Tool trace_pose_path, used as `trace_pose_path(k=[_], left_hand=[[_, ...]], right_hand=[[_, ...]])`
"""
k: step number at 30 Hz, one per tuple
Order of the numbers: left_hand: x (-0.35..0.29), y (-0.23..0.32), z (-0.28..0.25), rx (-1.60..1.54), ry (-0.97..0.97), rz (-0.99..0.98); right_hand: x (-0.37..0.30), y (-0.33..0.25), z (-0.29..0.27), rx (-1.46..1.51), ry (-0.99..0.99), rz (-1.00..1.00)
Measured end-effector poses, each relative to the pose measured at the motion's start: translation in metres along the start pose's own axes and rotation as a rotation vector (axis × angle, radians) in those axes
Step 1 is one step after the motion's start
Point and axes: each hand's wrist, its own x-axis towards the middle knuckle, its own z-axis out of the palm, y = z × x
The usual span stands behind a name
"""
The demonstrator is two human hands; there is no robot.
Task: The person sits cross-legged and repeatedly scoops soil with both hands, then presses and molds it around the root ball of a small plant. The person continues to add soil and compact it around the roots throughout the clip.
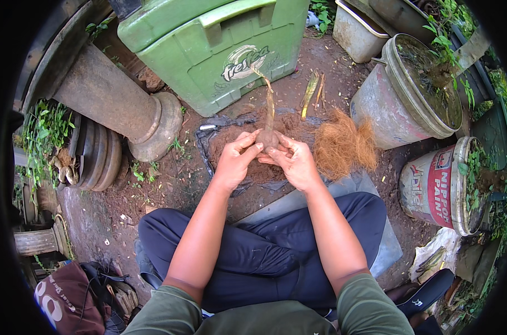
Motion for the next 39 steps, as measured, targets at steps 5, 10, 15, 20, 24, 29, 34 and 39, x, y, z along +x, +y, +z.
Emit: trace_pose_path(k=[5, 10, 15, 20, 24, 29, 34, 39], left_hand=[[0.000, 0.000, 0.000, -0.162, -0.030, -0.003], [-0.001, -0.001, 0.002, -0.027, 0.014, -0.010], [-0.008, 0.006, 0.008, 0.523, 0.044, 0.129], [-0.007, 0.006, 0.013, 0.432, 0.056, 0.162], [0.000, 0.000, 0.009, 0.089, 0.065, -0.065], [-0.002, -0.006, 0.009, 0.097, 0.067, -0.128], [-0.004, -0.009, 0.014, 0.146, 0.078, -0.103], [-0.004, -0.012, 0.014, 0.106, 0.063, -0.105]], right_hand=[[-0.003, 0.000, -0.001, 0.039, -0.012, -0.025], [-0.003, -0.003, -0.001, 0.164, 0.007, 0.012], [-0.003, 0.002, 0.001, 0.085, 0.209, 0.147], [0.001, 0.002, -0.005, -0.017, 0.269, 0.252], [0.000, 0.005, 0.000, 0.119, 0.351, 0.139], [0.002, 0.003, 0.003, 0.100, 0.347, 0.173], [0.003, 0.003, 0.001, 0.015, 0.451, 0.269], [0.007, 0.007, 0.001, -0.132, 0.447, 0.263]])
